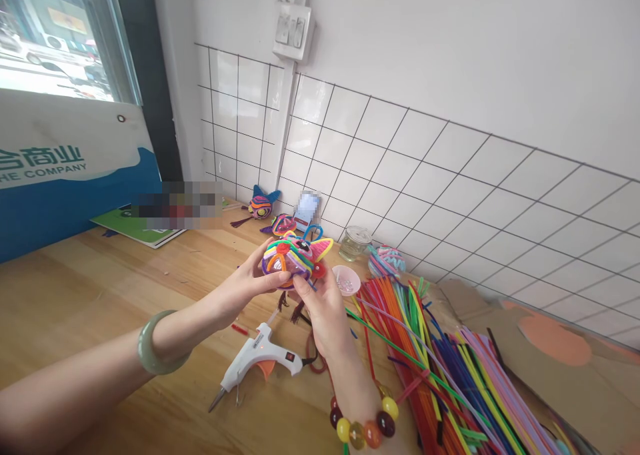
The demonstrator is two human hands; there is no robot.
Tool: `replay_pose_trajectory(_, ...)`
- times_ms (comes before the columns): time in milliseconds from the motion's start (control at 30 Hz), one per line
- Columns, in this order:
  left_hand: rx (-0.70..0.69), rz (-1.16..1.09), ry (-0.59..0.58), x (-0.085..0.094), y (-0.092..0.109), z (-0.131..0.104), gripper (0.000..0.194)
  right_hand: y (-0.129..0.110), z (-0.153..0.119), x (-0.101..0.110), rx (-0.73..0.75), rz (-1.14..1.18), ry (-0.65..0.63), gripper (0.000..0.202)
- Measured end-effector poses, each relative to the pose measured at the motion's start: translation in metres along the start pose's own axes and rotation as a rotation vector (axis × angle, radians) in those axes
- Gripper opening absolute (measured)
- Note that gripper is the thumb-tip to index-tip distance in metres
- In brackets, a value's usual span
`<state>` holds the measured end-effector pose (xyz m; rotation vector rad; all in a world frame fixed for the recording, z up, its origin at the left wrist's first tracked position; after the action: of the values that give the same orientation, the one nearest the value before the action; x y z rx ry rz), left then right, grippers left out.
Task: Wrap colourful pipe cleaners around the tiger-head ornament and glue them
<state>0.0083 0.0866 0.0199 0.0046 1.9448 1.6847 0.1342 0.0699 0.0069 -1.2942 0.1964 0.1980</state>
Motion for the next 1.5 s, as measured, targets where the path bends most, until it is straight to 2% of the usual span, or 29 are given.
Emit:
replay_pose_trajectory(167,-0.020,-0.006,-0.018,-0.003,0.003,-0.002,0.079,-0.001,-0.001,-0.001,-0.007,0.012,-0.016,0.047)
replay_pose_trajectory(367,0.039,0.121,0.046,0.005,0.003,-0.004,0.060,0.000,0.000,-0.003,-0.037,0.081,-0.107,0.042)
replay_pose_trajectory(433,0.047,0.120,0.042,0.006,0.003,-0.004,0.060,0.000,0.000,-0.003,-0.037,0.081,-0.111,0.042)
replay_pose_trajectory(533,0.034,0.042,0.020,0.002,0.003,-0.004,0.072,-0.002,-0.001,-0.003,-0.027,0.082,-0.113,0.039)
replay_pose_trajectory(733,-0.009,-0.062,0.002,-0.002,-0.004,-0.002,0.112,-0.003,0.000,-0.005,-0.030,0.101,-0.116,0.037)
replay_pose_trajectory(967,-0.032,-0.017,-0.023,-0.002,-0.006,-0.004,0.122,-0.005,0.004,-0.004,0.002,0.140,-0.148,0.035)
replay_pose_trajectory(1167,-0.015,-0.018,-0.040,-0.004,0.002,-0.009,0.111,-0.009,0.005,0.000,0.016,0.137,-0.158,0.039)
replay_pose_trajectory(1367,0.075,0.037,0.081,0.011,-0.004,-0.007,0.094,-0.007,0.007,0.004,0.045,0.149,-0.150,0.040)
replay_pose_trajectory(1500,0.078,0.000,0.086,0.013,-0.004,-0.005,0.087,-0.007,0.006,0.003,0.058,0.164,-0.166,0.037)
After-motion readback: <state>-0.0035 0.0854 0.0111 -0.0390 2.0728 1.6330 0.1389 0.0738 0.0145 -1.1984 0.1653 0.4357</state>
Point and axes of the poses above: each hand's wrist, its own z-axis towards the middle knuckle, its own x-axis out of the back of the hand, y = z × x, the point moved 7 cm from there along z, towards the middle knuckle, and after that the axes turned 11 degrees about x, right-handed, at the moved point
